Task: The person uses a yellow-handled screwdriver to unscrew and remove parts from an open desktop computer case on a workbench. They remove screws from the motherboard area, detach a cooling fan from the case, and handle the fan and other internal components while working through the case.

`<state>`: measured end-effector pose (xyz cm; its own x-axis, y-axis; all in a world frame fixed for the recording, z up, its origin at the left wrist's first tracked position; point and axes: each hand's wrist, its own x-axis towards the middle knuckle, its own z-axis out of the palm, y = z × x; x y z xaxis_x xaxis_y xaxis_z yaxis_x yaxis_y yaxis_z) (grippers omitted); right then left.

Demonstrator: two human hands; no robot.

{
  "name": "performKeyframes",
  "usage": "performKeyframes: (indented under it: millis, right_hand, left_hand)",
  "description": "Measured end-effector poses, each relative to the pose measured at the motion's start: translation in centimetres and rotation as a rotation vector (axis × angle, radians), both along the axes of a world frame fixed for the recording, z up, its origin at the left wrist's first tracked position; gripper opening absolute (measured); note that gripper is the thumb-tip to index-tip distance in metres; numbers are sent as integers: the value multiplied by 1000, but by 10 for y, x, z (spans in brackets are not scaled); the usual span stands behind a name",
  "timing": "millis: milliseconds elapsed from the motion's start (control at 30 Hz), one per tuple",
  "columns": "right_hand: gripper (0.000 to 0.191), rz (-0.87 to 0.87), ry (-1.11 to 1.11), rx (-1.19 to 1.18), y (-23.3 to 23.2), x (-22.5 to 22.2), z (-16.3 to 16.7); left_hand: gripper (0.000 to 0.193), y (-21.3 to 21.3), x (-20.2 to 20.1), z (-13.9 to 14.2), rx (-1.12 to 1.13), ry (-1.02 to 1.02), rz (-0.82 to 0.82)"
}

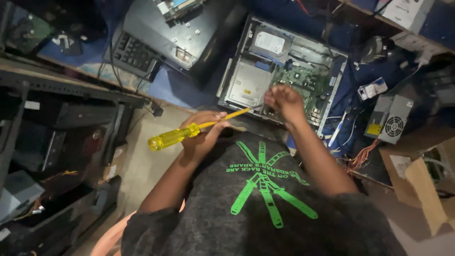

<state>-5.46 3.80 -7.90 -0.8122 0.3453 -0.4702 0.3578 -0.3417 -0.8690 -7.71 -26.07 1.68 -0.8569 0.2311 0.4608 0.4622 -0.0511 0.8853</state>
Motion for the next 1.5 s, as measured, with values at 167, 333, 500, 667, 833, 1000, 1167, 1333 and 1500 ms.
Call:
performKeyframes:
  millis: [167, 333, 500, 667, 833, 1000, 1167, 1333, 1500]
  right_hand:
    - [18, 321, 422, 591, -30, -74, 68]
    - [7, 340, 807, 964, -78, -139, 124]
    - [8, 326, 869, 1052, -106, -172, 147]
    - [14, 377, 934, 992, -103, -177, 150]
    - [14, 278, 893, 892, -66, -150, 126]
    - [11, 77, 592, 783, 8, -81, 48]
    - [14, 97, 218, 961, 77, 23, -22]
    - [18, 259, 32, 1220, 81, 128, -34]
    - [43, 178, 177, 1405, 63, 155, -34]
  left_hand:
    - [28, -18, 10, -9, -115, 74, 106]
    - [18, -26, 21, -9, -312, 234, 127]
    - [17, -33, 21, -2, -285, 232, 130]
    - [20, -36, 13, -1, -273, 202, 82]
    - [18, -22, 1, -29, -433, 79, 23]
    - [21, 0, -15, -79, -547, -129, -70]
    - [50, 28, -36, -124, -761, -122, -95]
    - [57, 50, -45, -155, -1004, -121, -135]
    - [55, 54, -44, -172, -969, -52, -71]
